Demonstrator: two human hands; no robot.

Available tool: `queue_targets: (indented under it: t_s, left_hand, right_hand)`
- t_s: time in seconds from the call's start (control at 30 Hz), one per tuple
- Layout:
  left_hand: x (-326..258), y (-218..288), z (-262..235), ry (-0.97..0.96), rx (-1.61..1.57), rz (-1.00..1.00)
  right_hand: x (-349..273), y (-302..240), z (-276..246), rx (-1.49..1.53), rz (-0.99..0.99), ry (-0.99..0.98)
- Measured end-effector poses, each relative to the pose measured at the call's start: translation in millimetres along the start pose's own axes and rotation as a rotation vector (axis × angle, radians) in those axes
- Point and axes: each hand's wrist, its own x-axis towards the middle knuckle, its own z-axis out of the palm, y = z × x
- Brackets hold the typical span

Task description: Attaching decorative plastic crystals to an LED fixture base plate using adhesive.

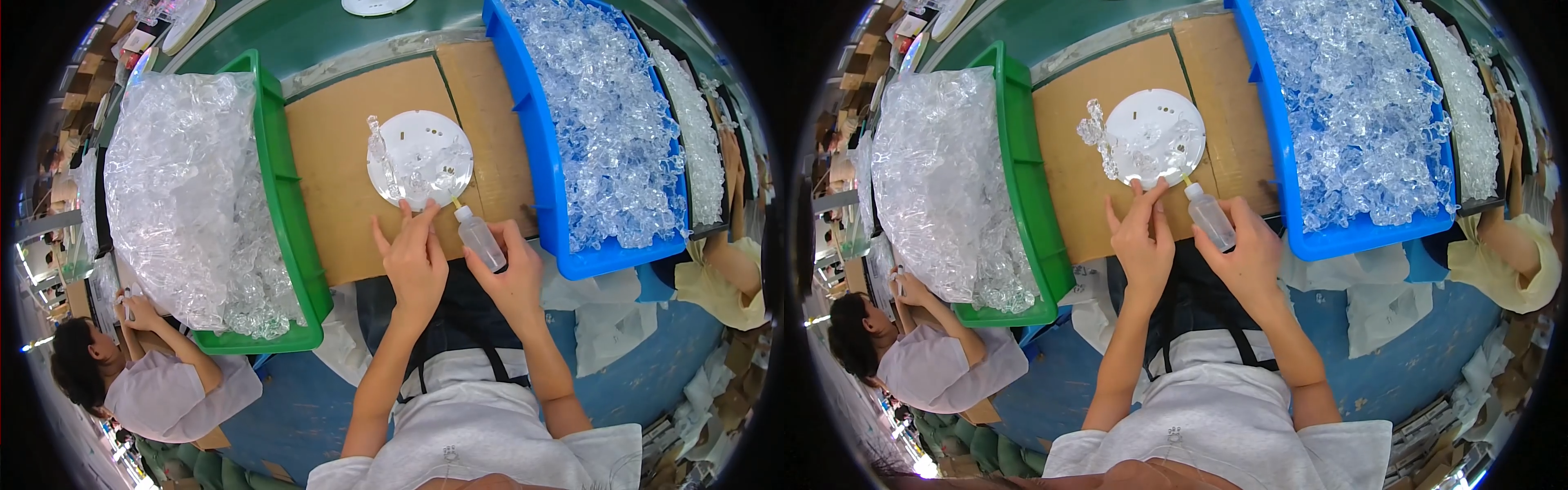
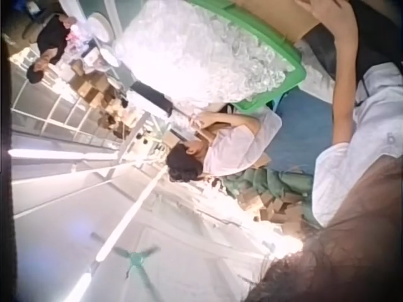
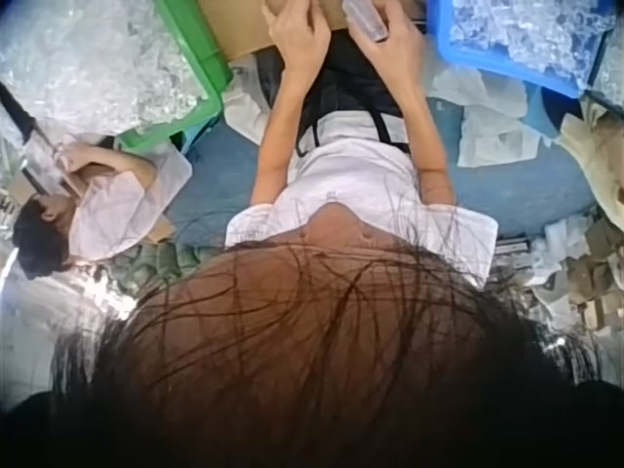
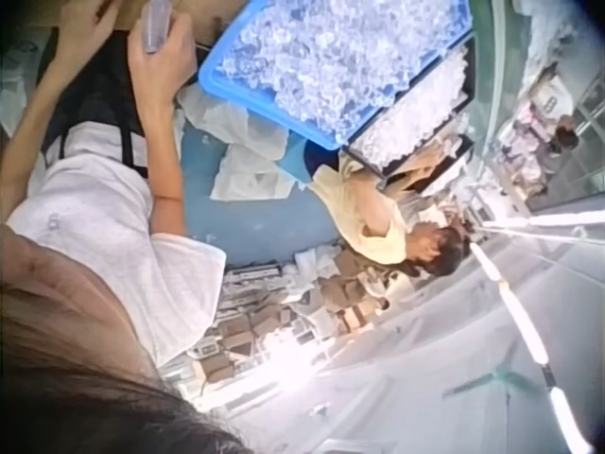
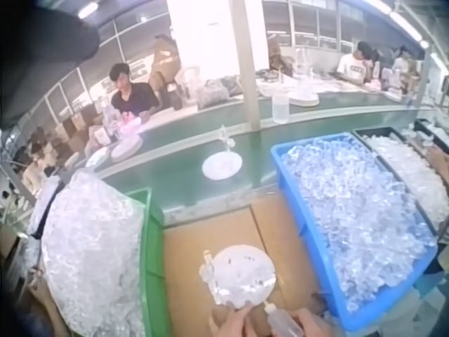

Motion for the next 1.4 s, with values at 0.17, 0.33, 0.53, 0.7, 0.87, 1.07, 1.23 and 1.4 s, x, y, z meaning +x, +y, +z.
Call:
queue_targets:
  t_s: [0.17,0.33,0.53,0.7,0.87,1.07,1.23,1.4]
  left_hand:
    - [0.4,-0.2,-1.6,0.0,-0.004,0.002]
    - [-1.4,-13.5,-9.6,-0.004,-0.183,-0.003]
    - [12.2,-24.4,-24.3,0.162,-0.054,-0.037]
    - [29.3,-15.6,-20.7,0.175,-0.061,-0.059]
    - [36.8,-16.0,-6.6,0.164,-0.174,-0.13]
    - [38.1,-18.5,-8.2,0.147,-0.172,-0.176]
    - [38.0,-17.2,-8.0,0.153,-0.177,-0.183]
    - [38.7,-16.4,-8.1,0.155,-0.158,-0.189]
  right_hand:
    - [-0.3,-0.5,1.9,-0.01,-0.018,0.005]
    - [-2.0,0.8,1.7,0.048,0.025,-0.01]
    - [-5.2,-0.2,-2.3,0.163,0.043,-0.081]
    - [1.3,-2.5,3.3,0.136,0.001,-0.075]
    - [5.5,-2.7,3.5,0.12,0.001,-0.075]
    - [9.0,-0.9,1.4,0.113,0.013,-0.133]
    - [8.5,-1.0,1.5,0.115,0.006,-0.148]
    - [8.1,-4.2,2.0,0.091,-0.005,-0.141]
